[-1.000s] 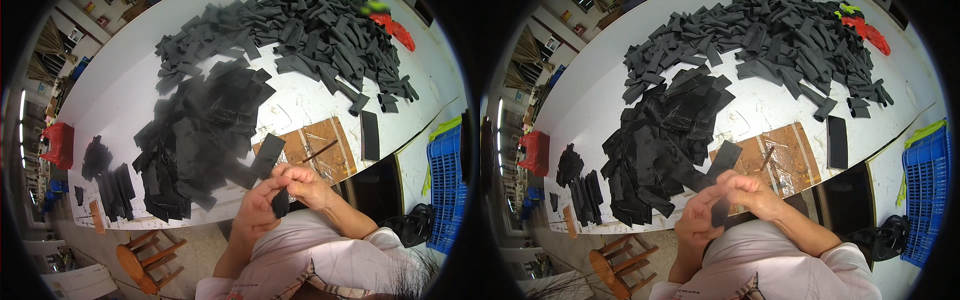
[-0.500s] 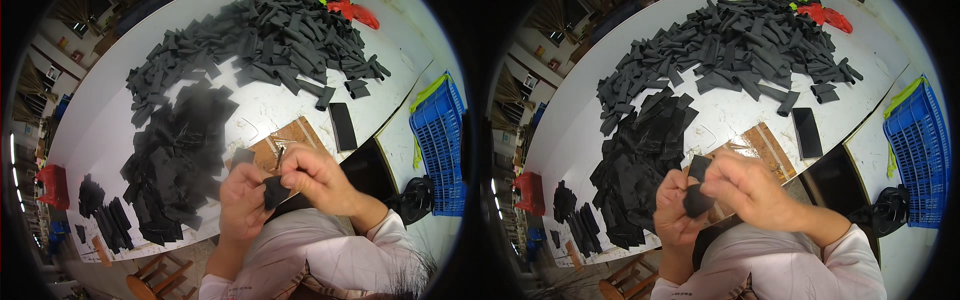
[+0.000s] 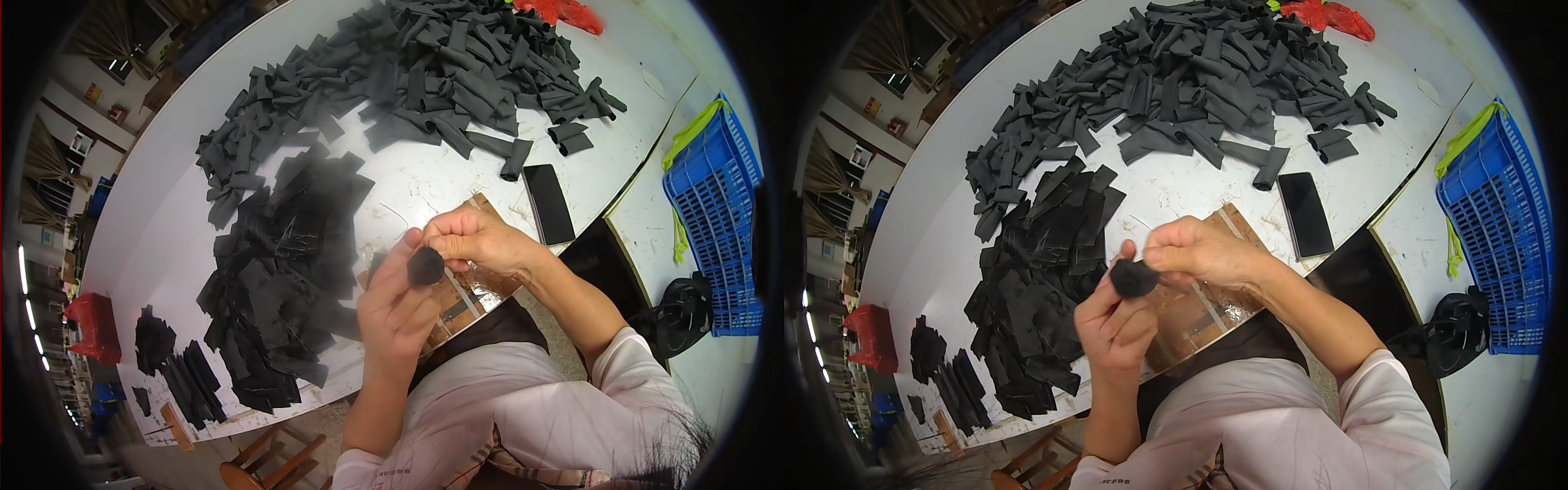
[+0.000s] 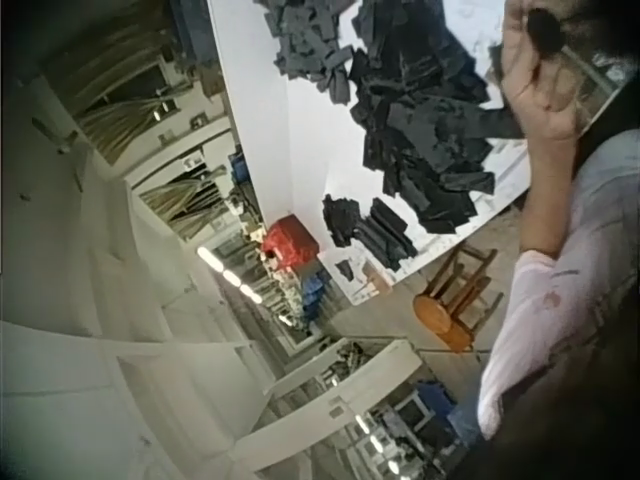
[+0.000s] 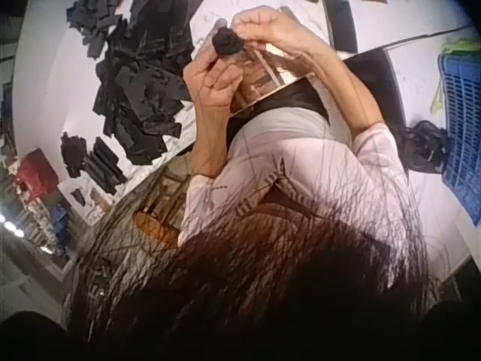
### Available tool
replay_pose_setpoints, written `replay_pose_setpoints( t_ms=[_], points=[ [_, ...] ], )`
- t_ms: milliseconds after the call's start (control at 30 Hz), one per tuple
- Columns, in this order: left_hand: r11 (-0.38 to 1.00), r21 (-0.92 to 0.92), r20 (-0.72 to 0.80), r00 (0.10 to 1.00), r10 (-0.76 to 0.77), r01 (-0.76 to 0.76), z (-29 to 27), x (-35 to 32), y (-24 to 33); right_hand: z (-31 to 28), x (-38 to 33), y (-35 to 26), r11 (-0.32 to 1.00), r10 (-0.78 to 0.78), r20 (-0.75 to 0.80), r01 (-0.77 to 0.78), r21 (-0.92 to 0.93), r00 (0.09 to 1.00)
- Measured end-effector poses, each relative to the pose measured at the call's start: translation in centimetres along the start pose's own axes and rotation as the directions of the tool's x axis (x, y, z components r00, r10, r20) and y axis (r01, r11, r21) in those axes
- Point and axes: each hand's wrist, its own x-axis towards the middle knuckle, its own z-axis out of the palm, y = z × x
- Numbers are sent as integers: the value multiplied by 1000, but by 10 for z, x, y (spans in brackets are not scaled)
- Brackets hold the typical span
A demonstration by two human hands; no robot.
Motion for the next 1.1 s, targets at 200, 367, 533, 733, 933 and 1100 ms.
replay_pose_setpoints(
  t_ms=[200, 367, 533, 733, 933, 1100],
  points=[
    [684, 713, -123, 934, 336, -153, -10, -5, -15, -20, 5, 26, 995, 55, 121, -45, -83, 991],
    [919, 385, -146, 978, 152, -86, -31, -9, -2, -17, 1, 45, 998, 19, 1, -19, -52, 1000],
    [-552, 782, 554, 727, 405, -288, 4, -1, -7, -13, -2, 23, 915, 0, -34, -14, -403, 999],
    [-157, 835, 550, 785, 285, -528, 8, -2, -3, -1, -8, 32, 906, -217, -108, 159, -393, 970],
    [439, 645, 280, 727, 627, -626, 14, -8, -12, 27, -22, -16, 83, -579, 212, 315, -946, 787],
    [440, 722, 235, 788, 569, -533, -21, -4, -11, 3, -17, 22, 104, -338, 129, 174, -979, 932]
  ],
)
